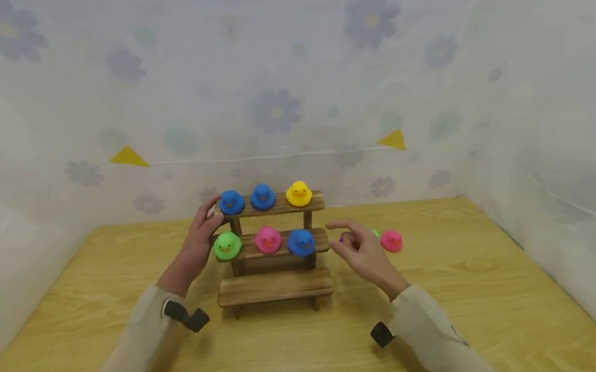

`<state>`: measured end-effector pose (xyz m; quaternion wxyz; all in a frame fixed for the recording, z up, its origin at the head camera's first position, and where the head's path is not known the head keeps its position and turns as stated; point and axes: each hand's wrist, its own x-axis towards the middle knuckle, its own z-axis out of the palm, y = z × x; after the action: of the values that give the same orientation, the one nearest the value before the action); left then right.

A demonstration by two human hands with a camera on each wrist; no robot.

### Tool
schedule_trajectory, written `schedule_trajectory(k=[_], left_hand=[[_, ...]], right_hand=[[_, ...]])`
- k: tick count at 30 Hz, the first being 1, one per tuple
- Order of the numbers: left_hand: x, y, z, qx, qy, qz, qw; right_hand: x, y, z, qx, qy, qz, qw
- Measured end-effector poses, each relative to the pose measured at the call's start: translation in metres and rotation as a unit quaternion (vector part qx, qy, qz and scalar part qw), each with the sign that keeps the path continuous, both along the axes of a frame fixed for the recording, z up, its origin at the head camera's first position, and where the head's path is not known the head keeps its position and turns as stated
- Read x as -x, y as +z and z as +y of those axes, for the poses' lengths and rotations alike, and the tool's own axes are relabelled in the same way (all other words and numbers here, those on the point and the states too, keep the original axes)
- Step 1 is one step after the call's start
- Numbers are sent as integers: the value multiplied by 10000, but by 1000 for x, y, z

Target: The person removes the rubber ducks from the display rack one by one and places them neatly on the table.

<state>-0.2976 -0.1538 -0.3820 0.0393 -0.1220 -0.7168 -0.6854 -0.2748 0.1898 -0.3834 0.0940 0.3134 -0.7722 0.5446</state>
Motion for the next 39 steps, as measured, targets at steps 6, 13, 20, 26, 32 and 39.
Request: schedule_trajectory(k=[6,13,20,26,32,39], left_hand=[[-1,1,2,3,35,-30,10000],[3,3,6,-53,3,1,10000],[4,1,5,38,-1,-32,10000],[0,-2,1,20,42,-26,10000],[-2,0,-2,3,61,2,10000],[-3,1,-4,66,27,-53,10000]], right_hand=[[1,6,-13,69,288,153,9994],[4,16,-26,-1,337,171,9993],[6,17,-39,143,582,599,9964],[-1,26,-49,-28,671,682,9954],[-18,46,-60,-269,626,571,9960],[-9,35,-63,-627,415,236,9969]])
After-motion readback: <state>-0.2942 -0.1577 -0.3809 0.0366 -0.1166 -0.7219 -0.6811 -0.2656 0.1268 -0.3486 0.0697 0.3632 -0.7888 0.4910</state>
